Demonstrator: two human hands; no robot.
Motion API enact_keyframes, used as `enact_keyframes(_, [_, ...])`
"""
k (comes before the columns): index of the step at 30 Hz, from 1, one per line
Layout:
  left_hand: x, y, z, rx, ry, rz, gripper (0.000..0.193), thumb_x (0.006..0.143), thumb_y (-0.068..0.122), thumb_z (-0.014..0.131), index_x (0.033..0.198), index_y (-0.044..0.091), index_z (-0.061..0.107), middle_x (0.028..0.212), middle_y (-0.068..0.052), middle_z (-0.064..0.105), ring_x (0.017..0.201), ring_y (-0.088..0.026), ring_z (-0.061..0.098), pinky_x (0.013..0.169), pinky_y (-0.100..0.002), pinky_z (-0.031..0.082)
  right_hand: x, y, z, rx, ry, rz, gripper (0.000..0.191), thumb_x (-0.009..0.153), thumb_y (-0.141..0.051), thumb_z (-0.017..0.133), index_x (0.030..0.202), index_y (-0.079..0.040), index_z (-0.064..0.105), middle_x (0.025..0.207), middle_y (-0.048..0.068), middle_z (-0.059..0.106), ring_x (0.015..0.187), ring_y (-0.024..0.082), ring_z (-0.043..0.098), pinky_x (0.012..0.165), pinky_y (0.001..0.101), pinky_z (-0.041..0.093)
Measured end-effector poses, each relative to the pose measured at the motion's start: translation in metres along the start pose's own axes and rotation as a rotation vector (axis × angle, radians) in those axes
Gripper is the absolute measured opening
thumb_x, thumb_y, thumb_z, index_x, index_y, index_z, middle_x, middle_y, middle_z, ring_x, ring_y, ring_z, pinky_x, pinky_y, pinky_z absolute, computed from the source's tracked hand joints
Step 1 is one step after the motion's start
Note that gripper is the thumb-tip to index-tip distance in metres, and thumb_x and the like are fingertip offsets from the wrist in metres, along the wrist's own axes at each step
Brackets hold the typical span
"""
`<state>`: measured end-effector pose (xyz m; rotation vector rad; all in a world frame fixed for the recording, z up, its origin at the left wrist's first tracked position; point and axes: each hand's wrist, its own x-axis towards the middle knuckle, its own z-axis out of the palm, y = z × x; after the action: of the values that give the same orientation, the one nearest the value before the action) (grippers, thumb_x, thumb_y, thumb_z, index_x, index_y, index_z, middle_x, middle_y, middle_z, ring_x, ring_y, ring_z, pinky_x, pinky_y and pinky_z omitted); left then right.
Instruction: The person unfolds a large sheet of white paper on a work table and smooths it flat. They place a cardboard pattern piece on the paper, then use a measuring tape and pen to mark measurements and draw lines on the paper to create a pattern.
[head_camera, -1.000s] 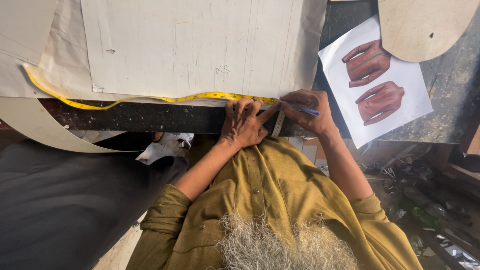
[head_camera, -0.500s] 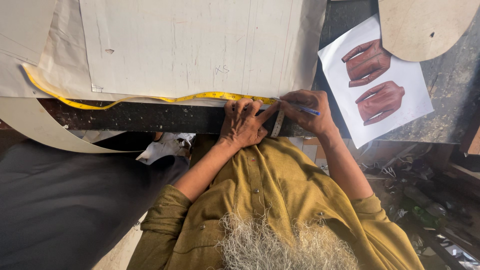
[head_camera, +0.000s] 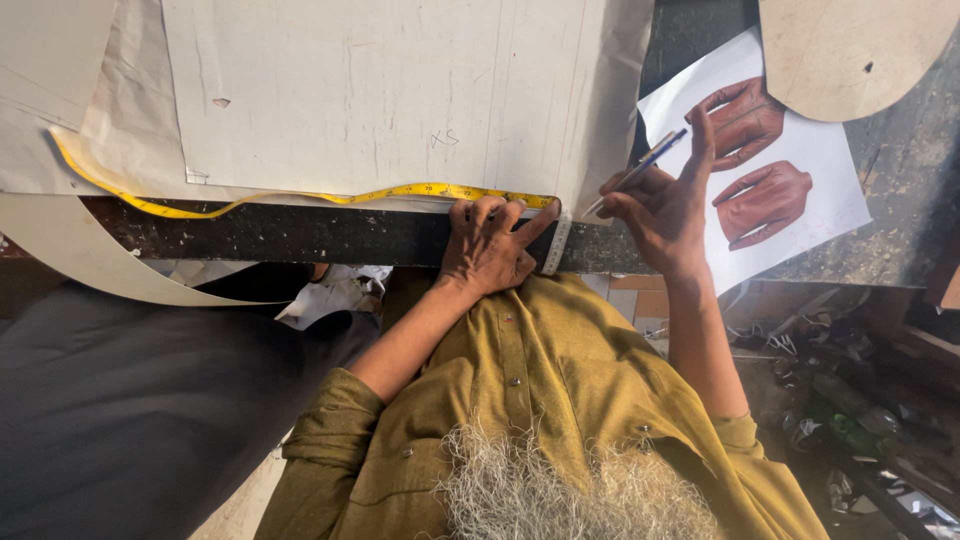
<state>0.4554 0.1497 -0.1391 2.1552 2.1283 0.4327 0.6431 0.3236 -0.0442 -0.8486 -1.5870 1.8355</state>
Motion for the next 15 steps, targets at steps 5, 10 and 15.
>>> enact_keyframes(5, [0.001,0.000,-0.001,-0.029,0.023,0.001,0.079,0.082,0.037,0.067,0.156,0.039,0.041,0.124,-0.005,0.041,0.119,-0.026,0.035,0.095,-0.053,0.031,0.001,0.011,0.011,-0.321,0.015,0.010,0.085,0.100,0.006,0.073,0.157,-0.003,0.011,0.106,0.019,0.072,0.099,0.024,0.077,0.092,0.0342,0.064])
enact_keyframes(10, [0.000,0.000,-0.001,-0.016,0.030,0.005,0.079,0.081,0.035,0.066,0.157,0.040,0.044,0.122,-0.004,0.041,0.118,-0.026,0.036,0.096,-0.052,0.032,-0.002,0.022,0.018,-0.340,0.062,-0.085,0.088,0.096,0.006,0.077,0.152,-0.002,0.010,0.106,0.020,0.073,0.101,0.024,0.076,0.094,0.0343,0.064])
enact_keyframes(15, [-0.001,0.001,-0.001,-0.024,0.036,0.005,0.079,0.082,0.036,0.068,0.157,0.036,0.044,0.123,-0.005,0.042,0.119,-0.026,0.036,0.095,-0.053,0.032,-0.002,0.035,0.023,-0.223,0.068,-0.036,0.041,0.100,0.000,0.074,0.131,0.004,0.048,0.106,0.018,0.074,0.096,0.020,0.076,0.084,0.0314,0.065])
